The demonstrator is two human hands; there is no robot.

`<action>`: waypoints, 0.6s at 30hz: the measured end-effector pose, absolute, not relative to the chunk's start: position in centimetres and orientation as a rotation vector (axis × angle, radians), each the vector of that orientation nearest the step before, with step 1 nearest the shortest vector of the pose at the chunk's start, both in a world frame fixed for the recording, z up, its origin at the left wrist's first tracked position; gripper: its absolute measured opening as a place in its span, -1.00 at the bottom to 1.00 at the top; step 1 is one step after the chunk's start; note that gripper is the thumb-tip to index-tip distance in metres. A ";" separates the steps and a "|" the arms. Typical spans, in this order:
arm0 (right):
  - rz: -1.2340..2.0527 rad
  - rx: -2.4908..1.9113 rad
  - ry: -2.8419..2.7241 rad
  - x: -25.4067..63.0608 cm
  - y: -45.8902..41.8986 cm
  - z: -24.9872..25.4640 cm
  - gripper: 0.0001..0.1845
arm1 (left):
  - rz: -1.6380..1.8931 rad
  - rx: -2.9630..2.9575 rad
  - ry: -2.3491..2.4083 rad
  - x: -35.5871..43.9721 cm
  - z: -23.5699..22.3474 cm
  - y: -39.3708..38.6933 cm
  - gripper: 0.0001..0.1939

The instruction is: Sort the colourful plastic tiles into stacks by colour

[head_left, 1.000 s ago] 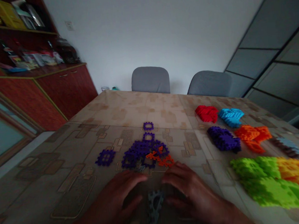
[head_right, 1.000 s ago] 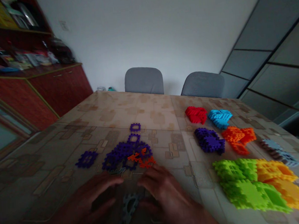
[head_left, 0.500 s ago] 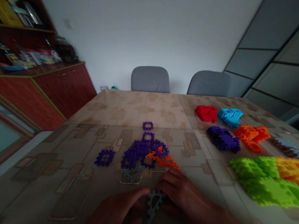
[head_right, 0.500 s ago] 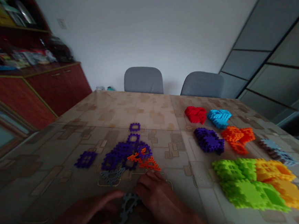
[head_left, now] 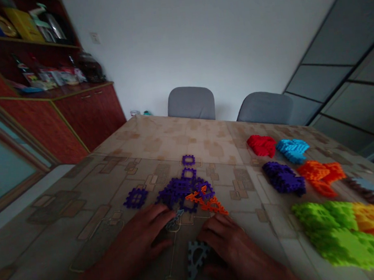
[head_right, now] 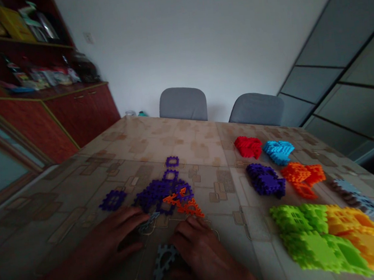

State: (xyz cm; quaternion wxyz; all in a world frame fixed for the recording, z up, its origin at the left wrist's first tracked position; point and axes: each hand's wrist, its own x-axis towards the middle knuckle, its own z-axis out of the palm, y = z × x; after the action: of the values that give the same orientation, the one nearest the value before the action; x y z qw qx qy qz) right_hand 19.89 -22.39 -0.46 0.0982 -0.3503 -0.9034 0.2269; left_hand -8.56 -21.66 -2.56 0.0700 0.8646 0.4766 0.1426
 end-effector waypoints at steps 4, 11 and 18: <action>0.694 -1.044 -2.673 19.9 -22.4 -0.5 -0.61 | 0.409 2.631 1.442 -8.3 -2.4 -21.7 -0.50; 0.717 -1.002 -2.567 20.3 -22.5 -0.5 -0.66 | 0.441 2.702 1.439 -8.4 -2.6 -21.4 -0.53; 0.573 -0.951 -2.484 20.5 -22.3 -0.6 -0.81 | 0.601 2.622 1.404 -8.5 -2.4 -21.3 -0.60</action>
State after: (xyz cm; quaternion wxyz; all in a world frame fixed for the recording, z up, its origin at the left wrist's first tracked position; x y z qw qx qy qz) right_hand 20.53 -22.33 -0.57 0.2088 -0.3419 -0.8928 0.2059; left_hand -8.49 -21.29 -2.36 0.0539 0.8629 0.4620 0.1977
